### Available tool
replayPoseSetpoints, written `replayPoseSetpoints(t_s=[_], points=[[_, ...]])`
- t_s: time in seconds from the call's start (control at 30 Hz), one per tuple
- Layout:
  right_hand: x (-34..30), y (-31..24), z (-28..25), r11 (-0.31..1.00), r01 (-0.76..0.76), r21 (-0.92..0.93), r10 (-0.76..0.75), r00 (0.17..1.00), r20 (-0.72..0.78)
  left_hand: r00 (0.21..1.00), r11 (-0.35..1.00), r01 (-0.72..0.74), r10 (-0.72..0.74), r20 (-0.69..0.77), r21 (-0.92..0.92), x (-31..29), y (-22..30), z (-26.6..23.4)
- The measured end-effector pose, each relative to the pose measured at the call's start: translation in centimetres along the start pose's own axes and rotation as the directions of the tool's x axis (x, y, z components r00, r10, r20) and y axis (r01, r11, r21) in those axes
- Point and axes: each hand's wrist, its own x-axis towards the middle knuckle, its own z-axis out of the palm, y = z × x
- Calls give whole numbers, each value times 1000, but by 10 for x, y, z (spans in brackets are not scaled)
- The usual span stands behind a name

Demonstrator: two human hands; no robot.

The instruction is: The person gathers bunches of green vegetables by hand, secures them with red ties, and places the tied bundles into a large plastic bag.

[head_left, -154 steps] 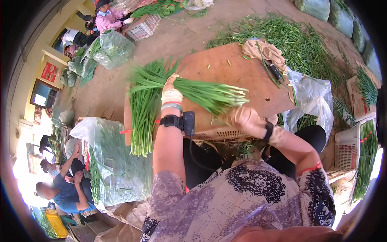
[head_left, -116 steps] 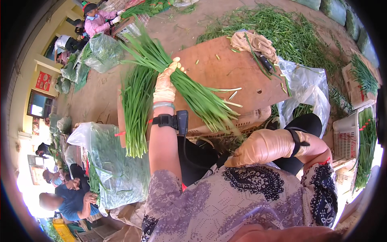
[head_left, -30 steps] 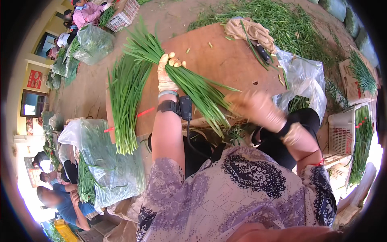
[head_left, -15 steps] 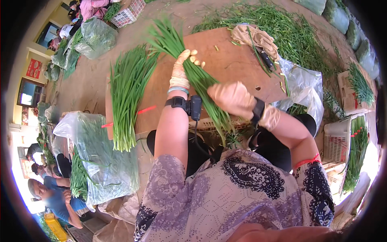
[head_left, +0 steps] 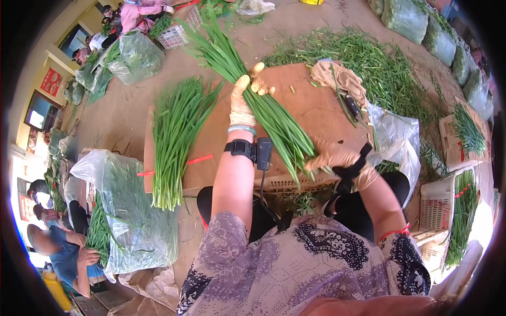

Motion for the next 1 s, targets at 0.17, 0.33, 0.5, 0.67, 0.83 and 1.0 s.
replayPoseSetpoints(t_s=[0.17, 0.33, 0.5, 0.67, 0.83, 1.0], points=[[-10, -33, 32, 982, 160, 101, -133, 963, -236, 975, 995, -88, 78, -209, -39, -5, 8, 32], [-8, 20, 13, 999, 37, 21, -19, 841, -541, 307, 469, 652, 555, -773, 596, -57, 42, -33], [-10, 1, 26, 874, 144, 464, 144, 836, -529, 585, 880, -172, 452, -673, 442, -173, 75, -167], [-17, 26, -18, 956, 79, 282, 134, 738, -661, 500, 499, 531, 469, -728, 685, -175, 8, -61], [-30, 70, -43, 625, -502, -598, -347, 507, -789, 554, 345, 693, 308, -774, 633, -182, 7, 12], [-28, 10, 36, 571, -386, -724, -398, 641, -656, 638, 217, 669, 322, -699, 711, -196, 19, 11]])
